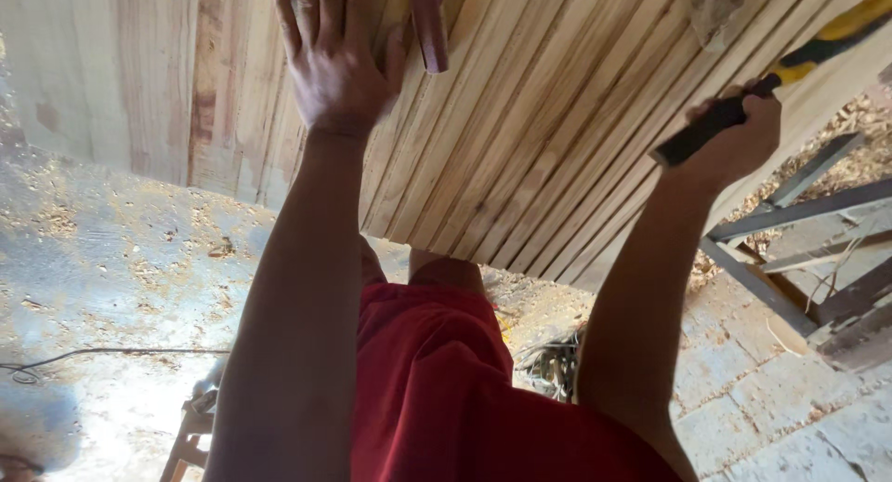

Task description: The person smooths a wooden structure using a sanding block and a chisel. They repeatedly rub the surface with the sanding block and scrape the wood with the chisel to remove rough edges.

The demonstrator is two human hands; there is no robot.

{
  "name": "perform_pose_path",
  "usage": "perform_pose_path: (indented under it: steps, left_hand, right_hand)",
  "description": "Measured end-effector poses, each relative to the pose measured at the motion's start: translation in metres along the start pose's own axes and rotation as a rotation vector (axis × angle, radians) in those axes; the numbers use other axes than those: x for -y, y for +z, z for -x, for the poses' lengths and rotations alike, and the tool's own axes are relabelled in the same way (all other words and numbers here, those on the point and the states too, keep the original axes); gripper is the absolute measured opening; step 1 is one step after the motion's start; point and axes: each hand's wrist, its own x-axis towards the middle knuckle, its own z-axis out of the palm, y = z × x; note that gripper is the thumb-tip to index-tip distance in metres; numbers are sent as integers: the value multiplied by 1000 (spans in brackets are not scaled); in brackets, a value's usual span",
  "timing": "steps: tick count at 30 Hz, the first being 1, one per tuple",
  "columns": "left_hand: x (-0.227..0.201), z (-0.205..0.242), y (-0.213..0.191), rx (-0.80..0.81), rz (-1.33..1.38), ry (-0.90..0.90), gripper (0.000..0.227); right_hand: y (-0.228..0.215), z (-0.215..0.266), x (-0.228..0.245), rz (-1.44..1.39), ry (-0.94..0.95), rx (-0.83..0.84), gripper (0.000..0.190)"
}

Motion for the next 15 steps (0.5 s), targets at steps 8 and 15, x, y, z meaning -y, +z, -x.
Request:
perform_pose_path:
  steps: [8, 15]
  left_hand:
    - [0, 1, 5, -57, 20, 18, 59]
    - [5, 6, 19, -21, 34, 10, 45]
  right_hand:
    - [120, 165, -18, -313, 4, 297, 15]
    - [162, 186, -48, -355, -124, 326, 27]
